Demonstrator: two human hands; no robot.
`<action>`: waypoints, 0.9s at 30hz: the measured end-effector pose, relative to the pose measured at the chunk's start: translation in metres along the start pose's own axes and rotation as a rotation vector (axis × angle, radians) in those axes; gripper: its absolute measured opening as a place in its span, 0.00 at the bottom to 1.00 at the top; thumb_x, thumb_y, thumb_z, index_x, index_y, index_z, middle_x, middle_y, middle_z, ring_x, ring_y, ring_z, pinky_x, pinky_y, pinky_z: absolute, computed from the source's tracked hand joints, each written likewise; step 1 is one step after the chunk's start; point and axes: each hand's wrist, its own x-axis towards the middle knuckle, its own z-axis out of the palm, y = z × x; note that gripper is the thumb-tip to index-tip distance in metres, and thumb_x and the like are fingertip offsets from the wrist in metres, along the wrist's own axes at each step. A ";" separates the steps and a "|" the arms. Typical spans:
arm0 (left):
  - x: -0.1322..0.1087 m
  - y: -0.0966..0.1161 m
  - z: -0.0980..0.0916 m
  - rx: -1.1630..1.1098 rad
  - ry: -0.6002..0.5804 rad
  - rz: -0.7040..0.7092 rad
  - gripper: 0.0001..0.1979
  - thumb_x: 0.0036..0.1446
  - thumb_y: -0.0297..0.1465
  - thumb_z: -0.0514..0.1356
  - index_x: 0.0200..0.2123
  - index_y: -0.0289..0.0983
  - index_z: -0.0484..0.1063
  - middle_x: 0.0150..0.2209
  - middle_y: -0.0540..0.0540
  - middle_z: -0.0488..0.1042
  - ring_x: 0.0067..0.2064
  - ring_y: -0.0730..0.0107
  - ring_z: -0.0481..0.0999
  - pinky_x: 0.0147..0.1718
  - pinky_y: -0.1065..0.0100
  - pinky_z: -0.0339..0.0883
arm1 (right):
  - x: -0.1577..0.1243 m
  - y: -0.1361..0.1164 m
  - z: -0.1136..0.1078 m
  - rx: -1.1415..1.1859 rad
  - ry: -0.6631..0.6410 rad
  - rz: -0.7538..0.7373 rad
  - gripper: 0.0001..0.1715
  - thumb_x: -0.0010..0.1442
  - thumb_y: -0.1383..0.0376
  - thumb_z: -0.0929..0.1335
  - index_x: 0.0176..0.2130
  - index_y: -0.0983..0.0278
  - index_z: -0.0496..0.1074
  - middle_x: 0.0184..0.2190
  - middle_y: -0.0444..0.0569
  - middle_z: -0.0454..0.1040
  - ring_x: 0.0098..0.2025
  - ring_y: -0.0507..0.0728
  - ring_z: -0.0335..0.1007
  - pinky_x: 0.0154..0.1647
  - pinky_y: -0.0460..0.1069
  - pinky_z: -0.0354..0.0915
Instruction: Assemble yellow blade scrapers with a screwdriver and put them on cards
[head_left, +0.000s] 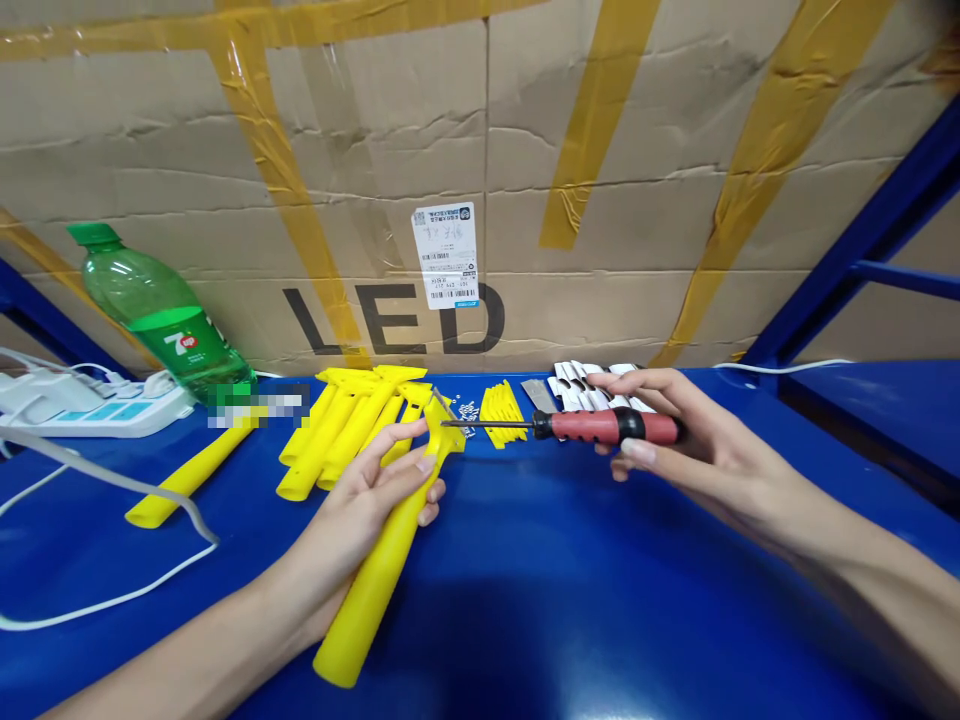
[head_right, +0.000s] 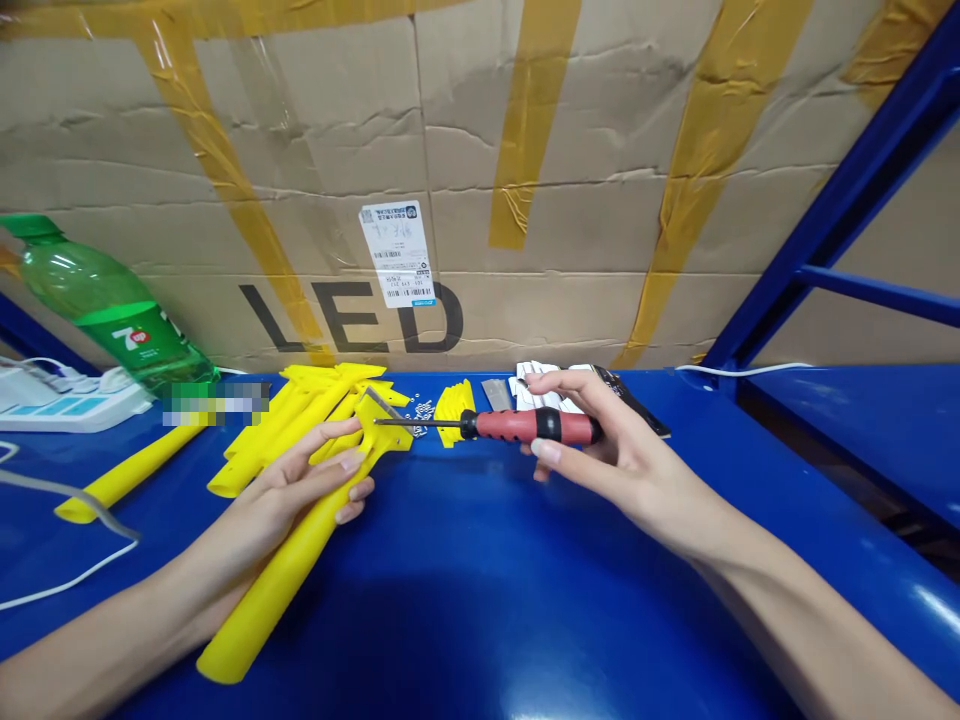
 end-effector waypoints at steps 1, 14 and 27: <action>0.000 0.000 0.000 -0.003 0.007 -0.001 0.31 0.53 0.34 0.71 0.59 0.42 0.65 0.27 0.51 0.73 0.27 0.74 0.70 0.31 0.71 0.63 | 0.000 -0.001 0.000 0.001 -0.018 -0.010 0.19 0.63 0.54 0.72 0.50 0.58 0.69 0.34 0.45 0.74 0.30 0.53 0.74 0.33 0.50 0.72; 0.002 -0.001 -0.002 0.014 -0.019 -0.009 0.30 0.54 0.36 0.70 0.58 0.43 0.65 0.26 0.50 0.74 0.27 0.74 0.70 0.30 0.73 0.62 | -0.002 -0.006 0.003 -0.094 0.023 0.015 0.18 0.61 0.52 0.73 0.44 0.61 0.72 0.24 0.42 0.71 0.20 0.50 0.67 0.18 0.45 0.66; -0.003 0.004 -0.001 0.043 -0.054 0.064 0.26 0.56 0.36 0.69 0.56 0.44 0.66 0.26 0.52 0.73 0.27 0.75 0.69 0.31 0.72 0.62 | -0.003 -0.002 0.002 0.272 -0.002 0.138 0.18 0.54 0.61 0.78 0.45 0.59 0.77 0.57 0.51 0.71 0.39 0.51 0.73 0.41 0.47 0.71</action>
